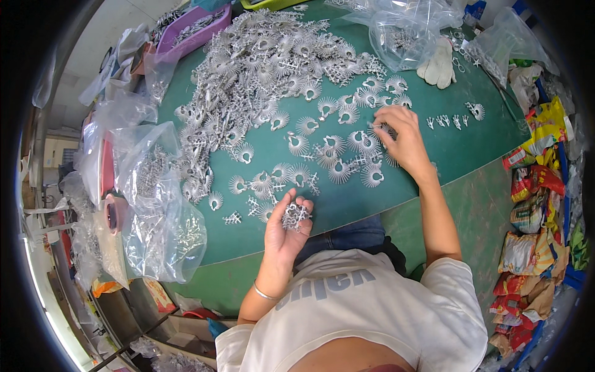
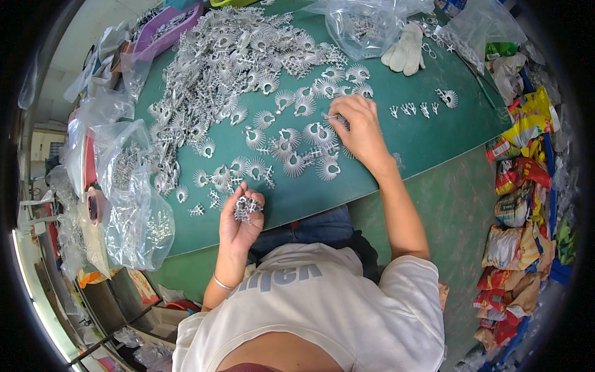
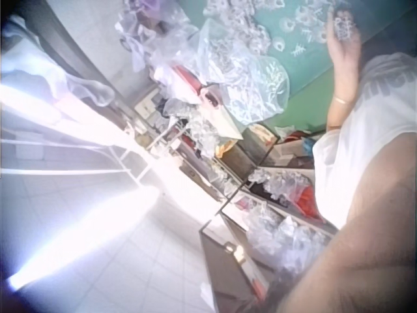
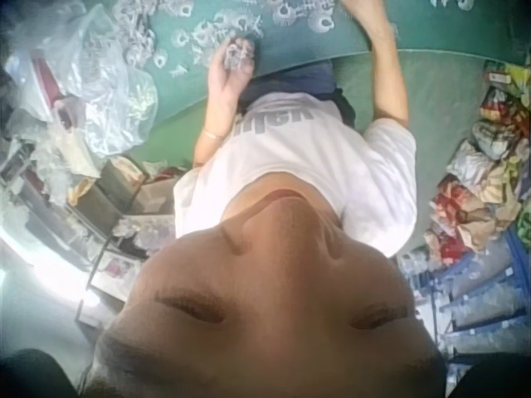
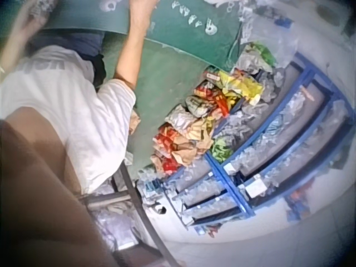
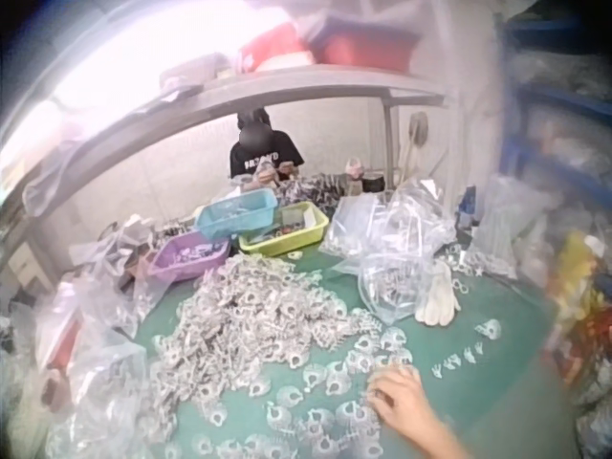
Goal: The person sorts silver decorative items by hand, picking them up from a large pile on a green surface and placing them into smaller groups or containers.
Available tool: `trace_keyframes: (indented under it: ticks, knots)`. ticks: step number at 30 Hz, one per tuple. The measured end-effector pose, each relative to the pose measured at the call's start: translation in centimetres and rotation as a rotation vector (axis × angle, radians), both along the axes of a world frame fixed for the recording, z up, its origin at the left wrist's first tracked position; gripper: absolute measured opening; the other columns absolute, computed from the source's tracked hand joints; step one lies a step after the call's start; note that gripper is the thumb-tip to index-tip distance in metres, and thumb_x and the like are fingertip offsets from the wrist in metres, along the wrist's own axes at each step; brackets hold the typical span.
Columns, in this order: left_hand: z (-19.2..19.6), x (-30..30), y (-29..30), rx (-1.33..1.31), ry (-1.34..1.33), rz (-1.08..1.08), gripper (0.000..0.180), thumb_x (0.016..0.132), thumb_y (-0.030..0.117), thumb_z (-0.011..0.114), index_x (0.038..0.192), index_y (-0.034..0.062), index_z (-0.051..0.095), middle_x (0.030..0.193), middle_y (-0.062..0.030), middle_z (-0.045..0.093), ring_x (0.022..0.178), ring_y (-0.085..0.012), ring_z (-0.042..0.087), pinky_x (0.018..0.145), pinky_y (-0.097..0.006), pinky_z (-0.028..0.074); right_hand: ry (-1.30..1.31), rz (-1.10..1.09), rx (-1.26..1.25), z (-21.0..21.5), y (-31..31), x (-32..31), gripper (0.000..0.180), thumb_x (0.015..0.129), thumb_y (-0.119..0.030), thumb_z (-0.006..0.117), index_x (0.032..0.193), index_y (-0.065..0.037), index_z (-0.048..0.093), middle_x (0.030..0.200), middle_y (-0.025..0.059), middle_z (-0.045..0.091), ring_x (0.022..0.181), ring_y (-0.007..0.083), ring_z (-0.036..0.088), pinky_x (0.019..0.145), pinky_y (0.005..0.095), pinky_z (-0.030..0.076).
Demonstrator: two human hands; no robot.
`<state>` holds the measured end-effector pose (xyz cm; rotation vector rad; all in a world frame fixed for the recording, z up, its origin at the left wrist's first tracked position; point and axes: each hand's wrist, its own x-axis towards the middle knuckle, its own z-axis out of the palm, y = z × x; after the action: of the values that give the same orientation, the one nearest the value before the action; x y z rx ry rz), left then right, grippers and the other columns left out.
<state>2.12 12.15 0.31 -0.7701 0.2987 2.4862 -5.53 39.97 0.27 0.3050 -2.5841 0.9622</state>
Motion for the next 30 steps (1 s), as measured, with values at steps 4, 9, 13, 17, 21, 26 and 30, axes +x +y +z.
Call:
trace_keyframes:
  ticks: [4,9,13,17,21,26,30]
  knots:
    - [-0.1,0.0,0.1,0.002,-0.009,0.005,0.014,0.089,0.015,0.055,0.101,0.0086,0.054,0.084,-0.006,0.056,0.086,-0.0199,0.055,0.048,-0.024,0.047,0.024,0.046,-0.088,0.5,0.3,-0.3,0.011,0.071,-0.001,0.065,0.079,-0.002,0.058,0.09,0.0065,0.061,0.093,0.0247,0.055,0.087,0.0348,0.038]
    - [0.2,0.1,0.0,-0.015,-0.014,0.037,0.013,0.089,0.015,0.054,0.1,0.0074,0.055,0.083,-0.0059,0.057,0.085,-0.0194,0.055,0.048,-0.024,0.047,0.087,-0.207,-0.307,1.9,2.9,0.2,0.01,0.072,-0.001,0.066,0.081,-0.001,0.062,0.083,0.0075,0.064,0.084,0.0216,0.059,0.075,0.0302,0.044]
    - [-0.5,0.2,-0.7,0.041,-0.006,0.063,0.012,0.089,0.014,0.053,0.098,0.0057,0.056,0.083,-0.0058,0.058,0.083,-0.0175,0.055,0.048,-0.024,0.048,0.072,-0.513,-0.197,1.1,9.6,2.3,0.008,0.078,-0.004,0.064,0.085,0.0,0.062,0.08,0.0077,0.064,0.073,0.016,0.058,0.068,0.0252,0.044]
    - [-0.4,0.2,-0.4,0.013,-0.01,0.068,0.012,0.09,0.014,0.052,0.098,0.0057,0.056,0.082,-0.0054,0.057,0.082,-0.0169,0.054,0.048,-0.024,0.049,0.102,-0.641,-0.22,-1.4,16.9,4.2,0.008,0.08,-0.004,0.062,0.087,-0.003,0.062,0.079,0.0044,0.061,0.072,0.0133,0.055,0.065,0.0248,0.042]
    - [-0.1,0.2,-0.2,0.01,0.001,0.061,0.012,0.089,0.014,0.053,0.098,0.0062,0.056,0.082,-0.0051,0.056,0.082,-0.0164,0.054,0.048,-0.023,0.049,0.103,-0.476,0.005,-0.9,20.5,4.8,0.008,0.077,-0.001,0.062,0.085,-0.002,0.063,0.081,0.0057,0.06,0.074,0.0169,0.053,0.066,0.0275,0.042]
    - [0.0,0.2,-0.3,0.011,-0.001,0.071,0.012,0.09,0.015,0.052,0.097,0.0063,0.056,0.082,-0.0051,0.056,0.082,-0.0158,0.054,0.047,-0.023,0.048,0.014,-0.395,0.133,-1.1,21.6,4.7,0.009,0.076,0.002,0.06,0.084,0.0,0.063,0.083,0.0076,0.061,0.077,0.0214,0.054,0.071,0.0297,0.043]
    - [-0.2,0.3,-0.3,0.02,-0.005,0.076,0.012,0.09,0.014,0.053,0.097,0.0059,0.056,0.082,-0.0054,0.056,0.082,-0.016,0.055,0.048,-0.024,0.048,0.009,-0.388,0.077,-1.7,21.0,5.0,0.012,0.076,0.002,0.06,0.087,-0.001,0.064,0.089,0.0084,0.063,0.083,0.0227,0.056,0.076,0.0301,0.043]
